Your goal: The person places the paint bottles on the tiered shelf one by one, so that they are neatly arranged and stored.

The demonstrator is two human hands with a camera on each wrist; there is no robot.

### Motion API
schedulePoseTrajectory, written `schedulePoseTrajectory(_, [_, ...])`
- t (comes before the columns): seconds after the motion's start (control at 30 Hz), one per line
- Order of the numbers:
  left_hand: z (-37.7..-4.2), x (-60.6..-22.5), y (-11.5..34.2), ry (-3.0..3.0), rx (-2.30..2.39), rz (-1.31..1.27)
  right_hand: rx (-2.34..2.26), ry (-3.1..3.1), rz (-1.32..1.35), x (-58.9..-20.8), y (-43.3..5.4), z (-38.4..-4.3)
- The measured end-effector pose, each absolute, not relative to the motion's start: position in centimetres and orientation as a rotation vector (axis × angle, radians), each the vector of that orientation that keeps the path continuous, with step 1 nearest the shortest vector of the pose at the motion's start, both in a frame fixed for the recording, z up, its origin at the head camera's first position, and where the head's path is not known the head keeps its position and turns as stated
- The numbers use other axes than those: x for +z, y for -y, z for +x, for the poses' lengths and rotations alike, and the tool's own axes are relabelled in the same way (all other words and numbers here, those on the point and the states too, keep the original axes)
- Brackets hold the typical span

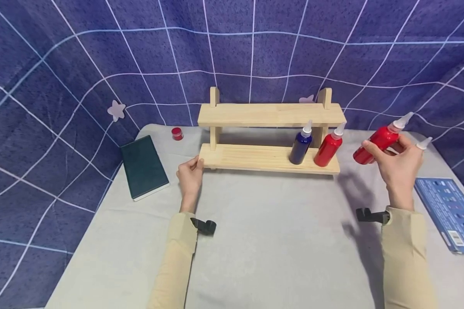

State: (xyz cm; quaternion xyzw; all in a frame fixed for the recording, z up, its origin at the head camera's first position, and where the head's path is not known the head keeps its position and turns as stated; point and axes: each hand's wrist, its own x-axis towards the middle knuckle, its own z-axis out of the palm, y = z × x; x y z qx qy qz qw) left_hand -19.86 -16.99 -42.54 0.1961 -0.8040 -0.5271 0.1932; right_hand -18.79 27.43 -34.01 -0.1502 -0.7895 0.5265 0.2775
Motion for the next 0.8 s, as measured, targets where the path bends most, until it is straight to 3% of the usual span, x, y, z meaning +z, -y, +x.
schedulePoseTrajectory(0.4, [-20.1, -42.6, 17.1, 2.263, -1.473, 0.574, 1.469, 2.064, -0.305, -30.1, -24.7, -16.3])
schedulePoseTrajectory(0.8, [-19.9, -42.7, 17.0, 2.265, -1.480, 0.580, 1.415, 2.130, -0.084, -29.3, -21.8, -15.4])
